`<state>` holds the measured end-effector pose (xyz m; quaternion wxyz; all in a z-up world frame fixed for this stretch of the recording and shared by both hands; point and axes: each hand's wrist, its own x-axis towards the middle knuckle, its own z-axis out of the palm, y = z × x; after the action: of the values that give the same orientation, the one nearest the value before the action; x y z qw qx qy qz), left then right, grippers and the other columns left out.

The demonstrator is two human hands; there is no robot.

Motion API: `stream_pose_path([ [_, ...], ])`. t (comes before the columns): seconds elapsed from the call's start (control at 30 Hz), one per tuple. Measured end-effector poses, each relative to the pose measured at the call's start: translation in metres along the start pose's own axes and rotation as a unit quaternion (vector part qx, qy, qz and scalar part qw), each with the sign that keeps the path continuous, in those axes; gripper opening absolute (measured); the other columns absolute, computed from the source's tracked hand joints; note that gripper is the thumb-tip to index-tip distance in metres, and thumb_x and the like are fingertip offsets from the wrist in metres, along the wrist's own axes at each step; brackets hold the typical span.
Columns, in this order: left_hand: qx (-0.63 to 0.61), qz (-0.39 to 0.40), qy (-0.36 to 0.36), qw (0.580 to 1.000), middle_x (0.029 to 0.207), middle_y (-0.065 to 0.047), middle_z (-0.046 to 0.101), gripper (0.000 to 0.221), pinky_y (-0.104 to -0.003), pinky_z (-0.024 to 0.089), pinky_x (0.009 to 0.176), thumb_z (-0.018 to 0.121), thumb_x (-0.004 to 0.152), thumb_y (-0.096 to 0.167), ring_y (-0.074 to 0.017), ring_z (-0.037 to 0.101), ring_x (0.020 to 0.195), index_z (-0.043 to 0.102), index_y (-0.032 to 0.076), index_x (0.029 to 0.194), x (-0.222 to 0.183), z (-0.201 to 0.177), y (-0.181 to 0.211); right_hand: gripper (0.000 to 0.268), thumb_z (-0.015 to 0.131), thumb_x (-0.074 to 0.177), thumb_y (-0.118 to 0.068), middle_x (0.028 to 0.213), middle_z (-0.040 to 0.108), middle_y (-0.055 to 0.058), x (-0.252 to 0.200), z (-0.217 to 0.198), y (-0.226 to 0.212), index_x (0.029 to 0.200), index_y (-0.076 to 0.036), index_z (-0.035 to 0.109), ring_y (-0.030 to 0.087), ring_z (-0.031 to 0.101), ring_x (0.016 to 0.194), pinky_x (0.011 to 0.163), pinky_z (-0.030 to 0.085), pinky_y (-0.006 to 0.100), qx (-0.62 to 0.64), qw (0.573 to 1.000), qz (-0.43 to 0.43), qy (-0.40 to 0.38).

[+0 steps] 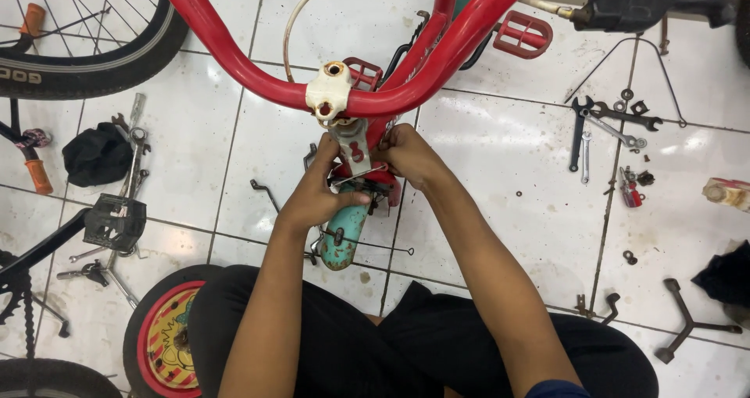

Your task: Installing and securing the front wheel and fender onto a small bicycle frame using a wrench.

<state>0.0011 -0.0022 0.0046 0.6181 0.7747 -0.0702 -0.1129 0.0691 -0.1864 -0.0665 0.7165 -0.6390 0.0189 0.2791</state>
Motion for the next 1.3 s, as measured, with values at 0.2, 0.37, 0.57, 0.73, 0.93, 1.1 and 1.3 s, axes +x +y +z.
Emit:
stream_pose_path([
  [0.2, 0.013, -0.001, 0.000, 1.000, 0.125, -0.008, 0.049, 0.097, -0.049, 0.041, 0.105, 0.096, 0.059, 0.008, -0.0278, 0.049, 0.115, 0.053, 0.013, 0.145, 0.000, 0.000, 0.001, 0.015, 0.078, 0.083, 0.001, 0.061, 0.050, 0.002, 0.002, -0.002, 0.004, 0.079, 0.001, 0.063, 0.008, 0.047, 0.044, 0.036, 0.040, 0.019, 0.000, 1.000, 0.006, 0.001],
  [0.37, 0.010, 0.001, -0.004, 1.000, 0.121, -0.006, 0.048, 0.095, -0.046, 0.041, 0.103, 0.096, 0.060, 0.008, -0.0269, 0.048, 0.113, 0.053, 0.012, 0.144, 0.000, -0.002, 0.003, 0.016, 0.080, 0.081, -0.001, 0.067, 0.051, 0.003, -0.005, -0.002, -0.007, 0.084, 0.000, 0.064, 0.010, 0.053, 0.048, 0.040, 0.042, 0.020, 0.014, 1.000, 0.010, -0.004],
  [0.57, -0.004, 0.008, -0.005, 1.000, 0.121, -0.004, 0.051, 0.093, -0.044, 0.042, 0.101, 0.097, 0.059, 0.008, -0.0248, 0.051, 0.113, 0.055, 0.013, 0.142, -0.001, -0.003, -0.002, 0.017, 0.077, 0.082, 0.000, 0.074, 0.052, 0.005, -0.003, -0.004, 0.000, 0.089, 0.001, 0.062, 0.013, 0.057, 0.049, 0.040, 0.043, 0.022, 0.016, 1.000, -0.001, 0.005],
  [0.73, -0.020, -0.022, -0.001, 1.000, 0.121, -0.006, 0.058, 0.086, -0.043, 0.043, 0.105, 0.097, 0.060, 0.007, -0.0256, 0.055, 0.118, 0.055, 0.013, 0.134, -0.001, -0.007, -0.002, 0.017, 0.077, 0.082, 0.001, 0.071, 0.051, 0.004, 0.002, 0.003, 0.009, 0.089, 0.003, 0.061, 0.012, 0.058, 0.049, 0.040, 0.044, 0.019, 0.025, 0.999, -0.016, 0.028],
  [0.93, -0.035, -0.045, -0.014, 0.998, 0.117, -0.016, 0.062, 0.076, -0.052, 0.045, 0.102, 0.094, 0.062, 0.003, -0.0350, 0.059, 0.113, 0.054, 0.009, 0.126, -0.003, -0.008, 0.003, 0.010, 0.071, 0.083, 0.002, 0.071, 0.057, 0.004, -0.009, 0.001, 0.001, 0.087, -0.002, 0.063, 0.009, 0.051, 0.048, 0.042, 0.038, 0.018, 0.029, 0.999, -0.012, 0.026],
  [1.1, 0.002, -0.088, -0.028, 0.996, 0.123, -0.026, 0.062, 0.075, -0.060, 0.041, 0.106, 0.091, 0.067, 0.011, -0.0503, 0.057, 0.124, 0.049, 0.008, 0.130, -0.007, -0.007, 0.022, 0.016, 0.068, 0.086, -0.006, 0.084, 0.072, 0.017, -0.020, -0.007, -0.002, 0.101, 0.000, 0.071, 0.019, 0.068, 0.062, 0.053, 0.056, 0.027, 0.061, 0.996, -0.021, 0.064],
  [1.3, 0.117, -0.085, -0.044, 0.988, 0.132, -0.026, 0.058, 0.086, -0.065, 0.035, 0.110, 0.092, 0.065, 0.020, -0.0481, 0.053, 0.130, 0.045, 0.004, 0.135, -0.014, -0.011, 0.023, 0.035, 0.059, 0.088, -0.018, 0.099, 0.071, 0.016, -0.063, 0.009, -0.026, 0.117, 0.001, 0.070, 0.018, 0.064, 0.091, 0.081, 0.057, 0.032, -0.074, 0.986, -0.063, 0.138],
])
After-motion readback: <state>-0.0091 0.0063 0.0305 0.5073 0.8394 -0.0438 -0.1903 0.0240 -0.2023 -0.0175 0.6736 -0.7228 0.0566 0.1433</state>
